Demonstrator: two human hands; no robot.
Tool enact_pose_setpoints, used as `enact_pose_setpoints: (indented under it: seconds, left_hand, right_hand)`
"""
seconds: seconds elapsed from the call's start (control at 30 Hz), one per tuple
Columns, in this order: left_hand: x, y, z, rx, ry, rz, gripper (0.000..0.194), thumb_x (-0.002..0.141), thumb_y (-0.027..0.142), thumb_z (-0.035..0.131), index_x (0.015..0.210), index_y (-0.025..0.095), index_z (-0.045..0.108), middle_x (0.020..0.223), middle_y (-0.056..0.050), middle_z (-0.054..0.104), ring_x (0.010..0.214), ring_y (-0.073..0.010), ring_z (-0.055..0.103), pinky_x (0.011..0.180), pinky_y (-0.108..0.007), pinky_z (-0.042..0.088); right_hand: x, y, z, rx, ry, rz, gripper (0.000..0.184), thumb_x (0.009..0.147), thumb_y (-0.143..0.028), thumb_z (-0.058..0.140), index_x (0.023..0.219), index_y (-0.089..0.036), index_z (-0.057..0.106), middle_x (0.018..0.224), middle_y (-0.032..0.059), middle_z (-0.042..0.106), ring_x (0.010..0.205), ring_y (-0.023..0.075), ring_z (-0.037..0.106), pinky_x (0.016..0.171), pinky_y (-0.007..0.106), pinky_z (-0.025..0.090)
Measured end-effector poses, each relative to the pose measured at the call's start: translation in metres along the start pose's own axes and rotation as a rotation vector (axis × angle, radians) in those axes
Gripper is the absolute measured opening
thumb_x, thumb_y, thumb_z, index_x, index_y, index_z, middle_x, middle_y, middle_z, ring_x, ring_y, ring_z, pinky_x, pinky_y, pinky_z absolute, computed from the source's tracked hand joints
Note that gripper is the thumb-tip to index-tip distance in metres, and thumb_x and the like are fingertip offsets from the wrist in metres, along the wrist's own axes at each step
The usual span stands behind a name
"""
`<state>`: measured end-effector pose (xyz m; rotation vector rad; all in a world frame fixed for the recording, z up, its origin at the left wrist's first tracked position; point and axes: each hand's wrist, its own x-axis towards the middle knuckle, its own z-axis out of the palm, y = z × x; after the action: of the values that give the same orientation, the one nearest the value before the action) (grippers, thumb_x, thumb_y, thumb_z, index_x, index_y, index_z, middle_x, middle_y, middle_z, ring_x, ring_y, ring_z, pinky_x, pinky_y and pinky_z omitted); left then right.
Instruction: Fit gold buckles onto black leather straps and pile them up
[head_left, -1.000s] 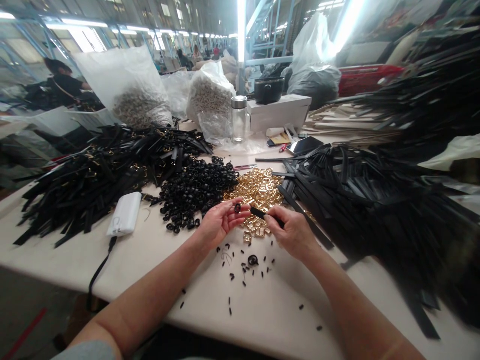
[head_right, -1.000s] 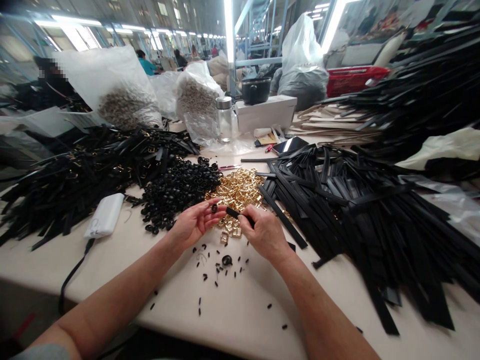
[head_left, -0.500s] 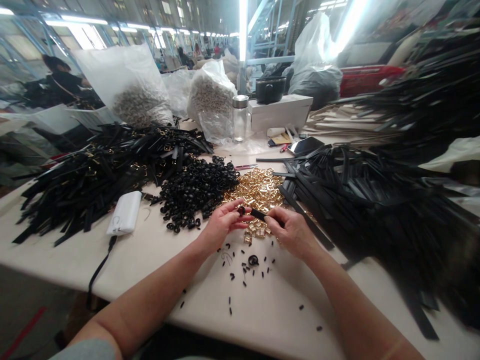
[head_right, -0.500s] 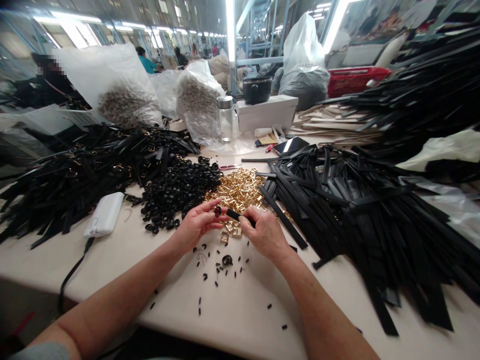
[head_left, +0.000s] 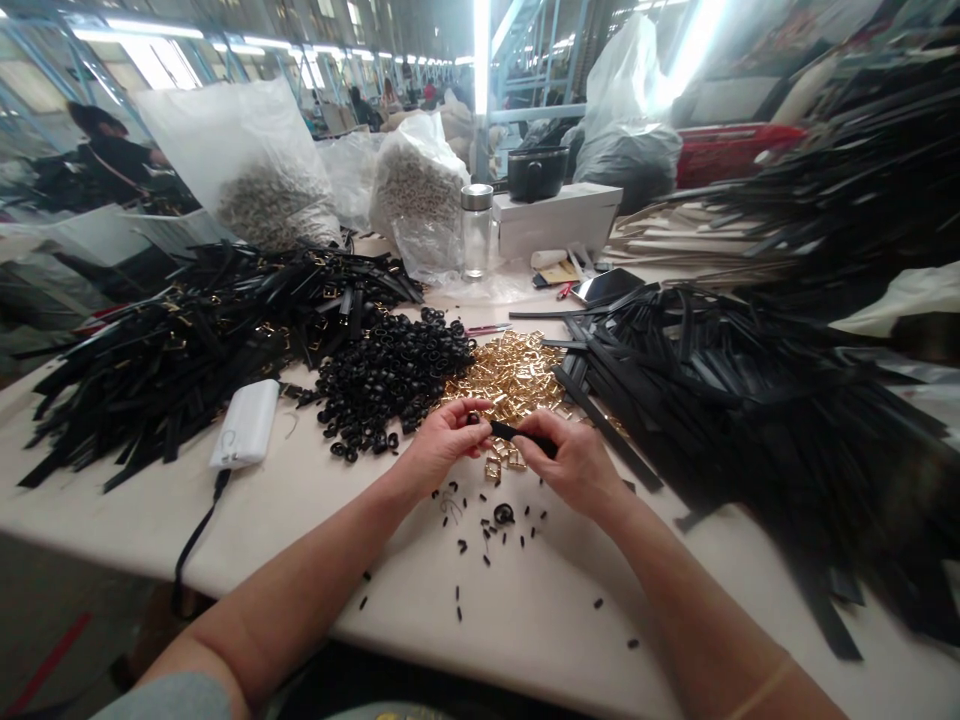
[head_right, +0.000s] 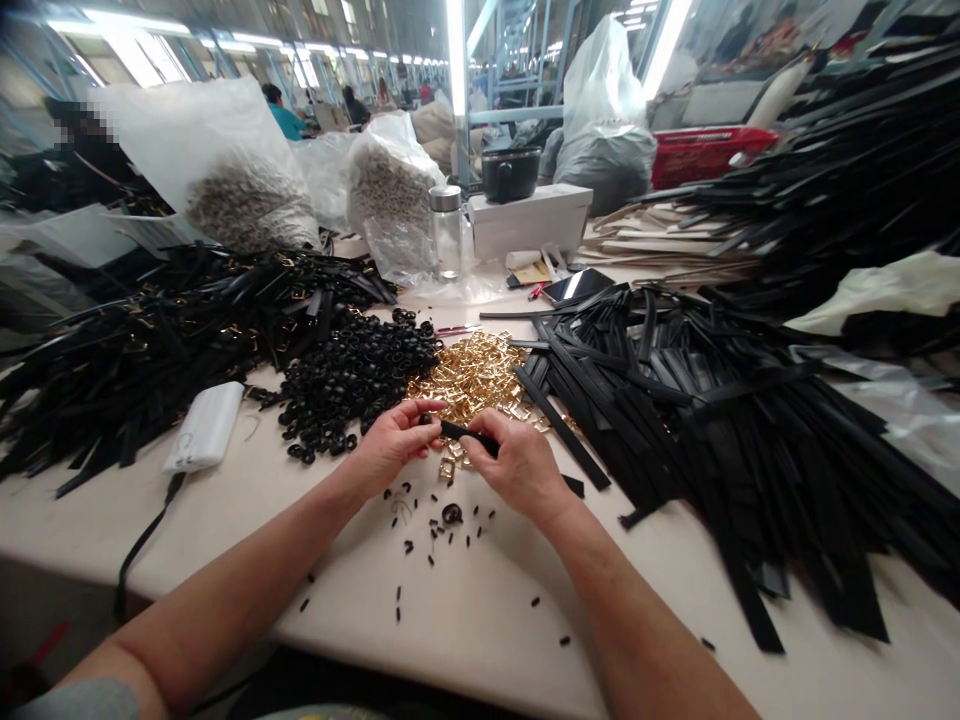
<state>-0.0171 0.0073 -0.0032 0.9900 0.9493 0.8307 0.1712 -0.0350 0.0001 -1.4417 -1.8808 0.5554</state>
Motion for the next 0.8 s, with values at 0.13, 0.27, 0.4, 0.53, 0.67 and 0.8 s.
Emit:
enact_pose_setpoints:
  seconds: [0.13,0.27,0.4,0.53,0.67,0.8]
  left_hand:
    - [0.000,0.001,0.001,-0.068,-0.001,-0.059,0.044,0.067,0.021,0.077,0.107,0.014,0.061,0.072,0.000,0.061,0.059,-0.0072,0.058,0.053,-0.018,0.041]
    - [-0.002,0.002,0.003,-0.113,-0.006,-0.093,0.046,0.065,0.021,0.079,0.107,0.014,0.062,0.075,0.001,0.062,0.058,-0.0060,0.058,0.053,-0.017,0.042]
    - [-0.003,0.001,0.004,-0.137,-0.027,-0.099,0.045,0.064,0.020,0.079,0.106,0.014,0.062,0.074,0.001,0.062,0.057,-0.0054,0.057,0.054,-0.017,0.043]
    - [-0.002,0.001,0.002,-0.102,-0.058,-0.091,0.039,0.066,0.022,0.077,0.102,0.014,0.064,0.073,0.001,0.062,0.056,-0.0054,0.055,0.052,-0.017,0.041]
    - [-0.006,0.007,-0.004,0.221,-0.150,-0.020,0.022,0.076,0.031,0.068,0.091,0.016,0.065,0.062,0.004,0.056,0.049,-0.0053,0.049,0.043,-0.016,0.031]
    - [-0.017,0.012,-0.009,0.666,-0.342,0.018,0.012,0.078,0.028,0.065,0.083,0.018,0.067,0.060,0.004,0.056,0.048,-0.0070,0.048,0.047,-0.019,0.033]
  right_hand:
    - [-0.002,-0.003,0.006,-0.062,0.080,-0.127,0.015,0.085,-0.032,0.062,0.097,-0.023,0.063,0.091,0.0028,0.071,0.080,0.0171,0.065,0.070,0.028,0.046]
    - [-0.002,-0.006,0.008,-0.090,0.118,-0.153,0.012,0.086,-0.030,0.062,0.095,-0.022,0.064,0.089,0.0036,0.071,0.081,0.0175,0.065,0.071,0.028,0.046]
    - [-0.002,-0.006,0.010,-0.069,0.105,-0.122,0.009,0.086,-0.027,0.061,0.090,-0.022,0.066,0.085,0.0032,0.071,0.076,0.0168,0.064,0.070,0.029,0.045]
    - [0.000,-0.006,0.010,-0.039,0.094,-0.088,0.007,0.084,-0.025,0.061,0.080,-0.022,0.065,0.076,0.0016,0.069,0.069,0.0150,0.061,0.065,0.026,0.042]
    - [0.003,-0.003,0.002,-0.083,0.137,-0.095,0.009,0.081,-0.021,0.060,0.073,-0.021,0.062,0.070,0.0003,0.066,0.063,0.0135,0.057,0.061,0.025,0.039]
    - [0.005,0.002,-0.007,-0.160,0.196,-0.056,0.009,0.080,-0.020,0.059,0.072,-0.020,0.060,0.069,0.0007,0.064,0.061,0.0130,0.055,0.059,0.025,0.037]
